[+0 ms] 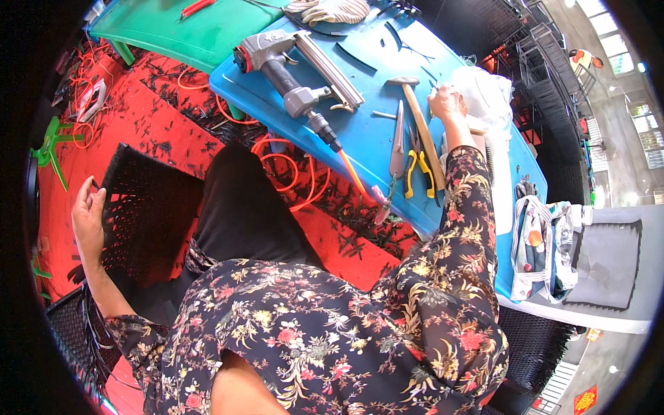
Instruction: The person weaves plastic strips into a black wicker frame, using pliers to pull them tight, and then uses a pneumatic nail gun to secure the strips to the frame.
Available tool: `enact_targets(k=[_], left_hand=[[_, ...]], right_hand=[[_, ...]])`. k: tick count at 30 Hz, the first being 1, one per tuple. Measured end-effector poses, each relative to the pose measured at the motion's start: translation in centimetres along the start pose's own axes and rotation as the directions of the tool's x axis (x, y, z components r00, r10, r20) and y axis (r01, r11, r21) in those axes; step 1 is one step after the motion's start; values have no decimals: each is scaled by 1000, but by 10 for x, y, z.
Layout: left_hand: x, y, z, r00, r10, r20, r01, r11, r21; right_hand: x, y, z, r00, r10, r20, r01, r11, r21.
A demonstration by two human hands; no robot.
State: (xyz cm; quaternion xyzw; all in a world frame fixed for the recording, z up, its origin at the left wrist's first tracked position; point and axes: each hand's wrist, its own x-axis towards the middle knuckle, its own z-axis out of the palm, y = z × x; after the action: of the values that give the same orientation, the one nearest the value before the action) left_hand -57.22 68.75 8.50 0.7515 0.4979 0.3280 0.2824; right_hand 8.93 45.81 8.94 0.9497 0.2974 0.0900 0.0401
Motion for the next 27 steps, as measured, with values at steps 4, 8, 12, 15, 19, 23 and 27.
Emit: enact_targets(k=[4,8,12,15,19,23,27], left_hand=[[-5,6,-3,1000,-11,-9,11,1000,-25],[-7,16,-4,1000,-22,-1,22,997,-76],[-27,30,-25,994,-82,-65,74,991,-111],[-35,30,-31,989,-125,-75,118,989,-87],[-31,16,-21,962,123,-243,-140,989,-54],[-29,21,-24,966,61,-250,-131,952,-275],[-23,19,-15,966,104,-237,-178,932,-317]], right_hand=[[8,-6,-20,985,27,172,-4,991,-132],[42,29,2,948,-43,317,111,974,-199],[31,37,-6,937,-151,314,193,975,-107],[23,36,-28,927,-251,279,254,967,26],[22,8,-70,956,-282,84,251,930,268],[47,-47,-56,807,-454,-376,590,625,511],[-89,-220,-121,510,-762,-400,803,254,540]])
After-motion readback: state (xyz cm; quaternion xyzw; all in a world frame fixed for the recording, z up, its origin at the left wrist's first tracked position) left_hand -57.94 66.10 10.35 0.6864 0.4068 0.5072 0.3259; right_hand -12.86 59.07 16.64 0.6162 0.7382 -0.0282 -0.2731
